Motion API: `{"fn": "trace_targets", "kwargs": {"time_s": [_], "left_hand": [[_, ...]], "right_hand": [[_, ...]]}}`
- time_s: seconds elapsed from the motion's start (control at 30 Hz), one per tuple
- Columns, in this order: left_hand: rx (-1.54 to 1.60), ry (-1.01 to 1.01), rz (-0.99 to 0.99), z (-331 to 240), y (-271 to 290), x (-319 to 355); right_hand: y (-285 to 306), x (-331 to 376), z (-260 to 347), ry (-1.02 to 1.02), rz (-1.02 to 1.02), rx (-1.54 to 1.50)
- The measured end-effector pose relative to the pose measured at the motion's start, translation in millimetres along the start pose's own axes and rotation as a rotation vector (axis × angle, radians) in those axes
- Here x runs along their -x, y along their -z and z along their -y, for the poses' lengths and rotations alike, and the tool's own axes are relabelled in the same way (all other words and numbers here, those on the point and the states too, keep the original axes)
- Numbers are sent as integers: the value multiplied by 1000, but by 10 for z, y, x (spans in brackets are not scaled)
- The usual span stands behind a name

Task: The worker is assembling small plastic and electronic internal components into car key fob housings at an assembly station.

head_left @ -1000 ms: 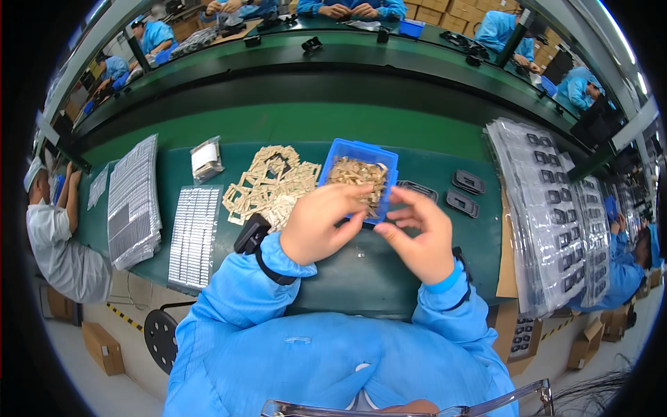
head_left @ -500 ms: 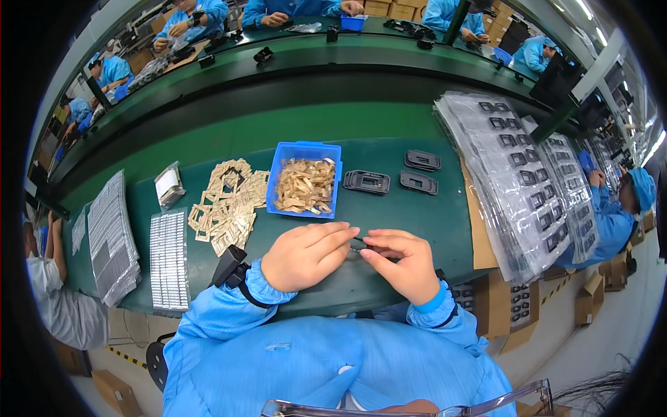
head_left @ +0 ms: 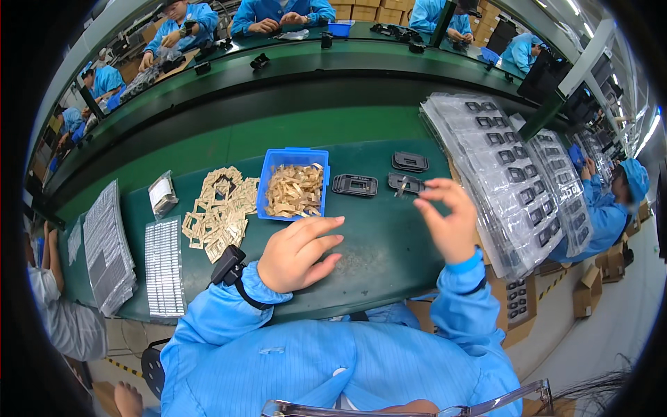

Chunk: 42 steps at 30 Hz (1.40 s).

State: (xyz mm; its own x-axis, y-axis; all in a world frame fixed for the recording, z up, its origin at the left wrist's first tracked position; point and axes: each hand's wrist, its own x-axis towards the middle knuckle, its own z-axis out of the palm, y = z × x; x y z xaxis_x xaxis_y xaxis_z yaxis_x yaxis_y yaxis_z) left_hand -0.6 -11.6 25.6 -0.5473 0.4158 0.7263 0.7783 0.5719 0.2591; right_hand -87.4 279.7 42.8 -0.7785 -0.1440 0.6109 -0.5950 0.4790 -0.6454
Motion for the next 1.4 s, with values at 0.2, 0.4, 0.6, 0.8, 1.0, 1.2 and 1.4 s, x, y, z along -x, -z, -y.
{"fn": "trace_targets", "kwargs": {"time_s": [0.2, 0.4, 0.6, 0.8, 1.0, 1.2, 1.4], "left_hand": [[76, 12, 23, 68, -58, -9], [83, 51, 14, 62, -19, 26], [87, 0, 8, 78, -25, 38], [106, 9, -56, 67, -35, 96], [28, 85, -9, -82, 87, 84], [-78, 420, 187, -334, 261, 434], [-31, 583, 167, -435, 102, 382]], "right_hand": [[-172, -181, -723, -430, 275, -556], [-290, -167, -750, -131, 348, -125], [-269, -87, -812, -277, 415, -303], [-102, -20, -638, -251, 332, -369], [-216, 485, 89, -287, 507, -498], [-510, 674, 447, 32, 703, -343], [-361, 632, 398, -277, 363, -625]]}}
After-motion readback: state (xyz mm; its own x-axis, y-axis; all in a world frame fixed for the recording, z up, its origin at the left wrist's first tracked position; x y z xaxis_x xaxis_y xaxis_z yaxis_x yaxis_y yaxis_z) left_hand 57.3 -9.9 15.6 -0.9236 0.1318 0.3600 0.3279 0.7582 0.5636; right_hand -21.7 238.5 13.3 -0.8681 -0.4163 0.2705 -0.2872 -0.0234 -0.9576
